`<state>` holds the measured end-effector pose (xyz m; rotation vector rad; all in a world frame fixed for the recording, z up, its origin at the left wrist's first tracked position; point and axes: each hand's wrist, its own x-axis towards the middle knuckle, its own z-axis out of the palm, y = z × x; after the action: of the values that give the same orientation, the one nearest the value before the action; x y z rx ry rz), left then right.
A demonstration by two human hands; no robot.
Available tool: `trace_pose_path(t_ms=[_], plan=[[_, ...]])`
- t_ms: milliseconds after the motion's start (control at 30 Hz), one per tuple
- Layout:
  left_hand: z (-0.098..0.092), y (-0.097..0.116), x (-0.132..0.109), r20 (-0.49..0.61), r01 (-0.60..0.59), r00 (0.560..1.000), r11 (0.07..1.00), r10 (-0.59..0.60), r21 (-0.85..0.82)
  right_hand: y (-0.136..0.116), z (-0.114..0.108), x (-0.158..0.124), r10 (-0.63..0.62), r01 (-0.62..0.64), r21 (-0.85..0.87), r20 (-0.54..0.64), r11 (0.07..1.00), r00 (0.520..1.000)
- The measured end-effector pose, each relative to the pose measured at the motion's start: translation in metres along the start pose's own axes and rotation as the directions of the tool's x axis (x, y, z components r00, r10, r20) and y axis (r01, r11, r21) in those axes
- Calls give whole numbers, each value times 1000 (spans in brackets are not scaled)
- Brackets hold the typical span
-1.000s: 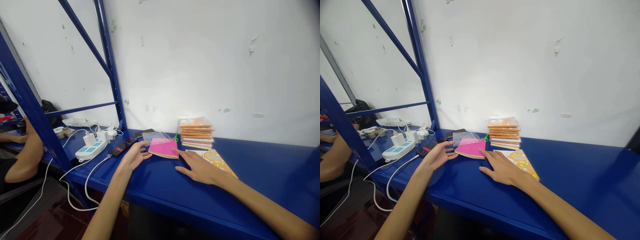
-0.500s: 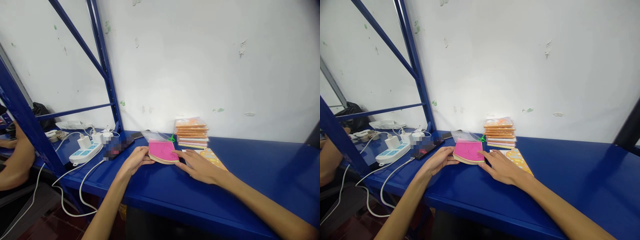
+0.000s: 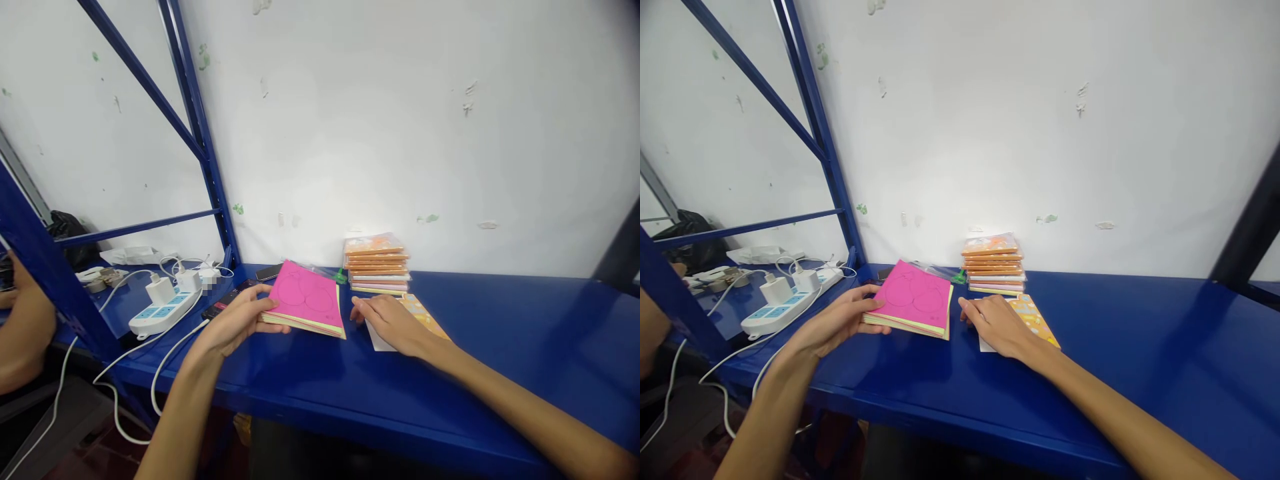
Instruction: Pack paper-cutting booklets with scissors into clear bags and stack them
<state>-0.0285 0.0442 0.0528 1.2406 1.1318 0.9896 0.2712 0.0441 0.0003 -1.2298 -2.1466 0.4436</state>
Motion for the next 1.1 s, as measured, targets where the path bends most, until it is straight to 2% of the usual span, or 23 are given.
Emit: trace_pose_path(t_ms=[100, 167, 267, 333, 400, 467, 533, 633, 733, 867, 1000, 1100], plan=[[-11, 14, -17, -12, -48, 999, 999, 48, 14, -4, 1, 0, 38, -39, 224, 9, 974, 999], [-11, 18, -24, 5, -68, 998, 997, 68, 27, -10, 1, -1, 25, -43, 397, 50, 917, 998], [0, 14, -25, 61, -106, 993, 992, 102, 67, -19, -1, 0, -22, -43, 618, 97, 785, 995], [12, 8, -21, 102, -131, 987, 986, 120, 104, -22, -3, 1, 6, -63, 688, 85, 723, 996], [25, 1, -15, 128, -171, 980, 976, 153, 138, -21, -6, 1, 65, -76, 694, 42, 716, 997], [38, -6, -8, 118, -234, 969, 960, 217, 152, -18, -6, 1, 80, -54, 662, -10, 747, 997], [51, -14, 0, 43, -293, 956, 948, 290, 123, -12, -5, 0, 58, -11, 614, -56, 789, 997], [68, -24, 10, -137, -376, 917, 926, 375, 18, -5, 2, 1, 41, 10, 558, -79, 830, 996], [78, -31, 14, -185, -431, 888, 902, 422, -11, -6, 9, 2, 58, -7, 619, -62, 786, 996], [81, -31, 12, -171, -414, 899, 910, 403, -28, -16, 8, 1, 119, -56, 721, -37, 691, 992], [80, -30, 12, -162, -367, 920, 930, 357, -34, -20, 8, 0, 133, -55, 698, -58, 714, 989], [75, -29, 14, -87, -293, 953, 955, 289, -44, -15, 13, 1, 103, -34, 681, -62, 731, 993]])
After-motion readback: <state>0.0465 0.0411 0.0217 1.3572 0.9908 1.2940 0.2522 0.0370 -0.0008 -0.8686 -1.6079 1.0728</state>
